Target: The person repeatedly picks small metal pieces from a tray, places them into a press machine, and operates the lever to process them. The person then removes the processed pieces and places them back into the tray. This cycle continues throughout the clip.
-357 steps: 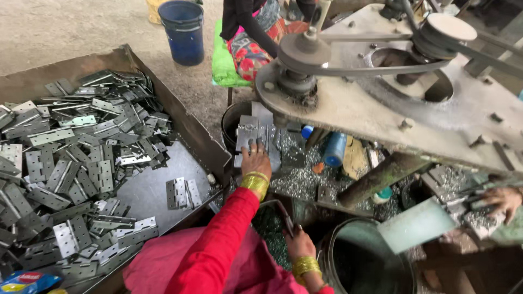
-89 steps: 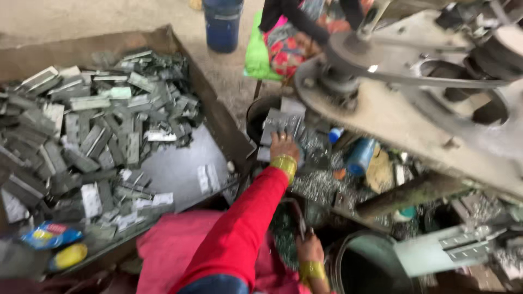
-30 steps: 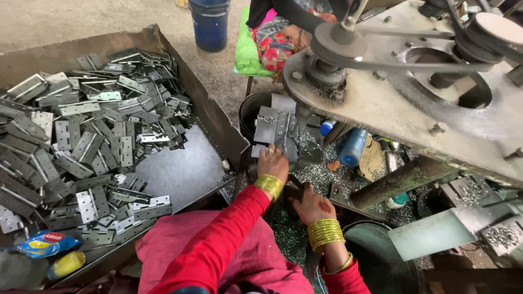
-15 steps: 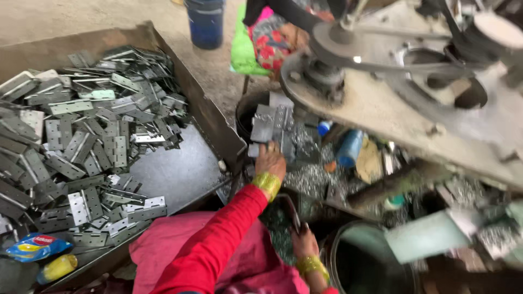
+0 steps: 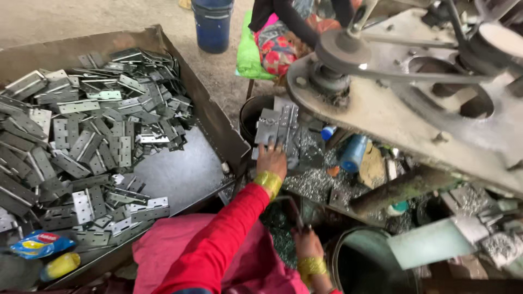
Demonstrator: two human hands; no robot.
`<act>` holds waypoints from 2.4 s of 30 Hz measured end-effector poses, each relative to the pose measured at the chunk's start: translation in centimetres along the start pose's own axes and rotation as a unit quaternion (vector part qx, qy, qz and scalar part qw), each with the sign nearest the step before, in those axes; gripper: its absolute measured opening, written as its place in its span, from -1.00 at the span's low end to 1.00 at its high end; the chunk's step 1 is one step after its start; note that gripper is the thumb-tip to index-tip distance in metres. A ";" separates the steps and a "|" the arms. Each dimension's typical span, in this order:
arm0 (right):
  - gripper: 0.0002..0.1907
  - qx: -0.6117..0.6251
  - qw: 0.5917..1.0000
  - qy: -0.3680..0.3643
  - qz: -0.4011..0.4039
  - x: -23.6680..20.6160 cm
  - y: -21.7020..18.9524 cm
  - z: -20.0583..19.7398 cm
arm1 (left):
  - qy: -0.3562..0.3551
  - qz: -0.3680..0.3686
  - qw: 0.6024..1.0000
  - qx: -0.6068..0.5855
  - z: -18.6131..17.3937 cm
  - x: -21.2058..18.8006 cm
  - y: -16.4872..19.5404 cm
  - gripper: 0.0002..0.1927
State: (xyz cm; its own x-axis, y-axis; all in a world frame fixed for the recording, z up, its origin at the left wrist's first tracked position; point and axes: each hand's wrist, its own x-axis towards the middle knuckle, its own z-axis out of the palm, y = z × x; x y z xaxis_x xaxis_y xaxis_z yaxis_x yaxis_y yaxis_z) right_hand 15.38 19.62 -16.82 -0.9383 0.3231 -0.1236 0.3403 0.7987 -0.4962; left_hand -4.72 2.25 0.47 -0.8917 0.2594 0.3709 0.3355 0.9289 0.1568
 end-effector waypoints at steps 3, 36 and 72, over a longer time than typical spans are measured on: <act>-0.45 -0.060 0.997 -0.033 0.026 1.9 0.1 -2.1 | -0.150 0.024 0.985 0.081 -0.3 0.6 -0.2 -0.64; -0.47 -0.029 0.974 0.210 -0.076 -3.5 -15.0 -15.7 | 0.060 0.201 0.976 -0.056 -0.4 -4.9 -1.2 -0.66; -0.50 -0.031 0.999 -0.036 0.016 1.4 -2.8 -4.7 | -0.053 0.030 0.997 0.048 0.4 -1.0 0.8 -0.69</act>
State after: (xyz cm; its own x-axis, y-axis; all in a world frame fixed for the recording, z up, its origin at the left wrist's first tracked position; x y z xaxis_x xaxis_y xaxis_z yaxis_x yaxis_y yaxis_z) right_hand 13.41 20.22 -11.60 -0.9283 0.3124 -0.2015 0.3706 0.8194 -0.4374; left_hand -3.64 2.87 -0.13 -0.8998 0.3376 0.2765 0.3635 0.9304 0.0472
